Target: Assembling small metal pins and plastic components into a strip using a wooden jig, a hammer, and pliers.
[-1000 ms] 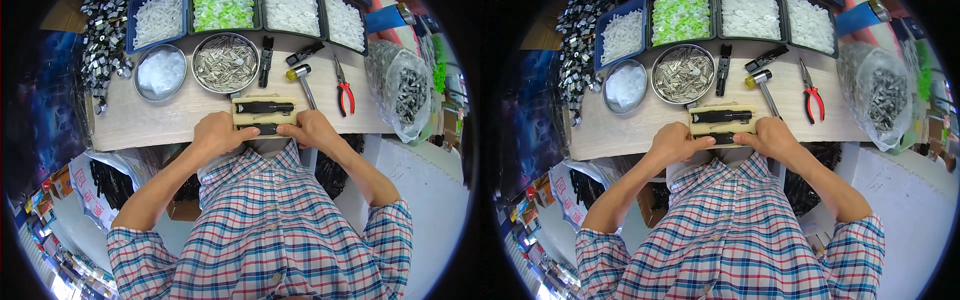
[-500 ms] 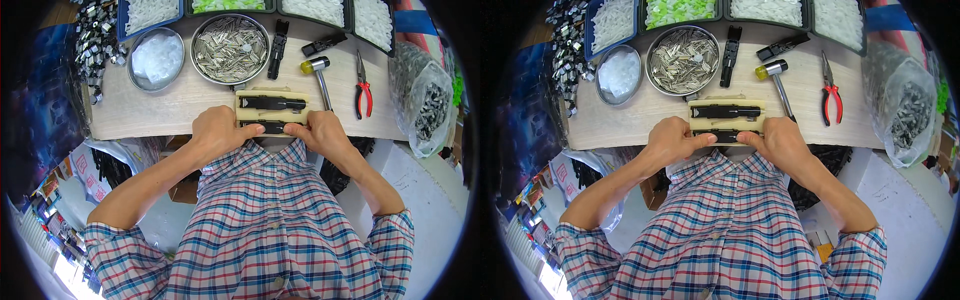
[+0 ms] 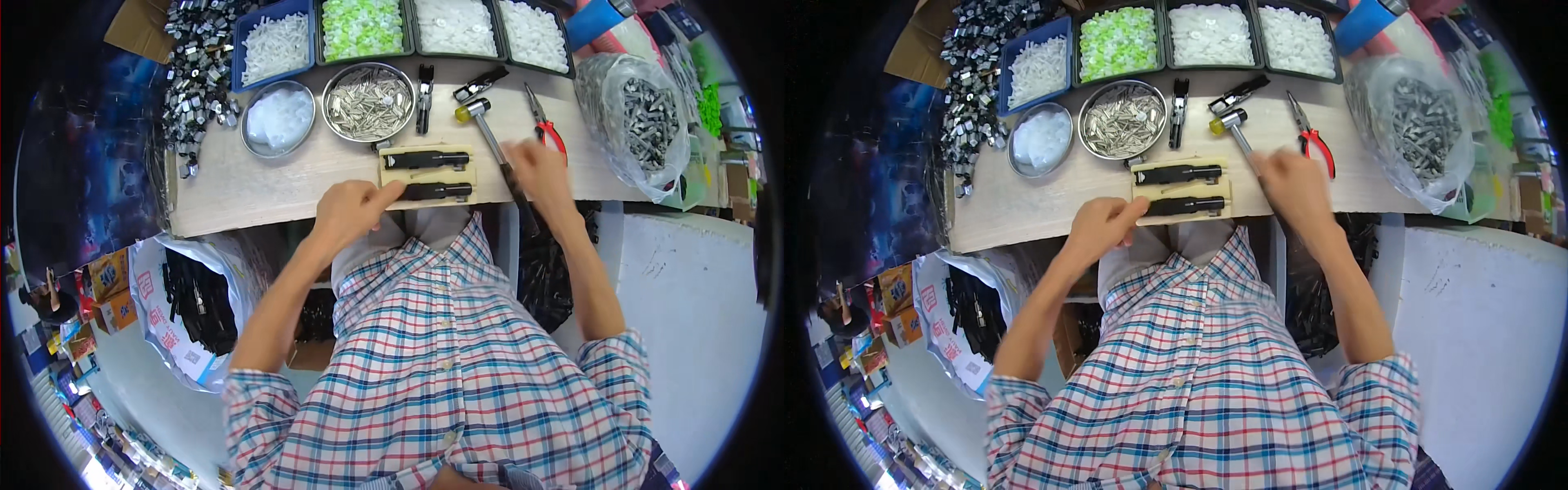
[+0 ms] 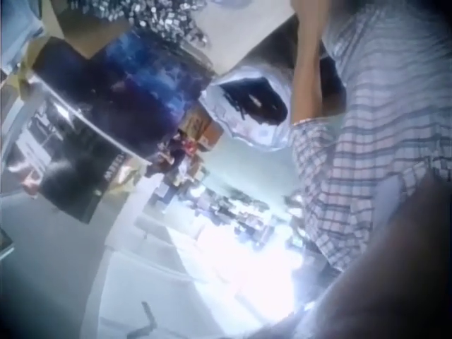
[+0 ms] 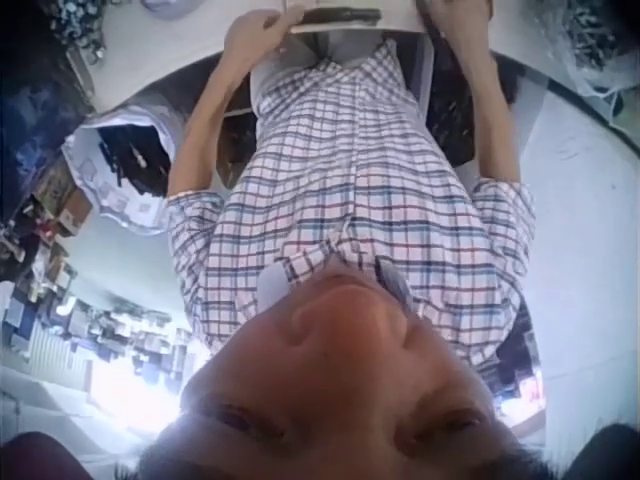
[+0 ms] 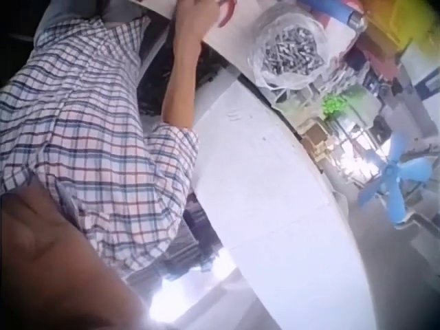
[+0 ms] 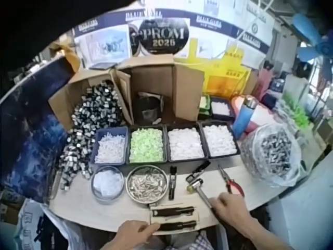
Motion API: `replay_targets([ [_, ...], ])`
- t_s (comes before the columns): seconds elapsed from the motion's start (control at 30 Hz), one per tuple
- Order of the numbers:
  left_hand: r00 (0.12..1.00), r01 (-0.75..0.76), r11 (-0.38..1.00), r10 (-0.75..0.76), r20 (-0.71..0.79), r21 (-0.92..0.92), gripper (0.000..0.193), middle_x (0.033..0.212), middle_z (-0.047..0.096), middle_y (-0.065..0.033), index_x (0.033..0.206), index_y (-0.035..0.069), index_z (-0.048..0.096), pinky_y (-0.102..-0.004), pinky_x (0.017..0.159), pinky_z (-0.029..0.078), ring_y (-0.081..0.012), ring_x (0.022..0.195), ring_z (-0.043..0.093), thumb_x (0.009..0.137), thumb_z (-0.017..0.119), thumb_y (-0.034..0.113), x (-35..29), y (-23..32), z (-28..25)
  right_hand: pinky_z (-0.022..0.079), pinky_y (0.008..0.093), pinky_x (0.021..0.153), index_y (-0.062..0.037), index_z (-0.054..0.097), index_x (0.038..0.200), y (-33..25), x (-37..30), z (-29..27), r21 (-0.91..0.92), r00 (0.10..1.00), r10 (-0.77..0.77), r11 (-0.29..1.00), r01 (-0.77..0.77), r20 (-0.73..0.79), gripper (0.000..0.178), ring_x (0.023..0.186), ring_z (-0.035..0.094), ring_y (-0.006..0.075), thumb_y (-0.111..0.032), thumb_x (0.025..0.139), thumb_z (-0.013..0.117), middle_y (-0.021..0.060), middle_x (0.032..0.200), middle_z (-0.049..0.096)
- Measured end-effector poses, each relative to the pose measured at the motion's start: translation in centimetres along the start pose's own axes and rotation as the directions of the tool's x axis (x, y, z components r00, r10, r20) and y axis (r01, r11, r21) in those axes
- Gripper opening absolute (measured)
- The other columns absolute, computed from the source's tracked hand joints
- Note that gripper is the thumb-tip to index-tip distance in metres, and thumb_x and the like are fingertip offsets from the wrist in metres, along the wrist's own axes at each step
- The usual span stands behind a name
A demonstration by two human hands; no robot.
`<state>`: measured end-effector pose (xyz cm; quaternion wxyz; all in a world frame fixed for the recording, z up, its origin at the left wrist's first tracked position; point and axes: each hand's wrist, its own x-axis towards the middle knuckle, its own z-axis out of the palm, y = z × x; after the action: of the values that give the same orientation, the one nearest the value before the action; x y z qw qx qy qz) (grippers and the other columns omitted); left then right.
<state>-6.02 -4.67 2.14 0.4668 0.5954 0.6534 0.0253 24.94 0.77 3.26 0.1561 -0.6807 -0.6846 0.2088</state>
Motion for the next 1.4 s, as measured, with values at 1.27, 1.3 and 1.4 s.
replay_targets([
  [1.27,0.582,-0.626,0.586,-0.087,-0.809,-0.514,0.025,0.109,0.061,-0.0109,0.122,-0.002,0.053,-0.0289,0.089,0.05,-0.015,0.095,0.06,0.097,0.051,-0.005,0.3,-0.8,3.0,0.054,0.0424,0.079,0.0057,0.061,0.1,-11.0,-5.8,3.0,-0.127,0.913,-0.394,0.905,0.406,0.11,0.027,0.09,0.062,0.037,0.004,0.073,0.062,0.0187,0.111,0.061],
  [1.3,0.579,-0.626,0.589,-0.086,-0.81,-0.511,0.025,0.109,0.062,-0.0108,0.122,-0.002,0.053,-0.0288,0.088,0.05,-0.015,0.095,0.06,0.097,0.051,-0.005,0.2,-0.9,2.9,0.054,0.0422,0.078,0.0061,0.062,0.098,-11.2,-5.4,2.6,-0.206,0.915,-0.345,0.899,0.386,0.206,0.027,0.086,0.061,0.0366,0.004,0.071,0.063,0.0186,0.108,0.061],
  [1.4,0.568,-0.645,0.62,-0.003,-0.823,-0.447,0.024,0.106,0.063,-0.0103,0.12,-0.001,0.054,-0.0294,0.086,0.051,-0.0152,0.093,0.061,0.096,0.052,-0.005,0.4,-0.9,3.0,0.054,0.0433,0.078,0.0056,0.061,0.095,-10.3,-5.9,1.3,-0.247,0.914,-0.32,0.891,0.38,0.25,0.024,0.086,0.062,0.0377,0.006,0.071,0.061,0.0181,0.104,0.062],
])
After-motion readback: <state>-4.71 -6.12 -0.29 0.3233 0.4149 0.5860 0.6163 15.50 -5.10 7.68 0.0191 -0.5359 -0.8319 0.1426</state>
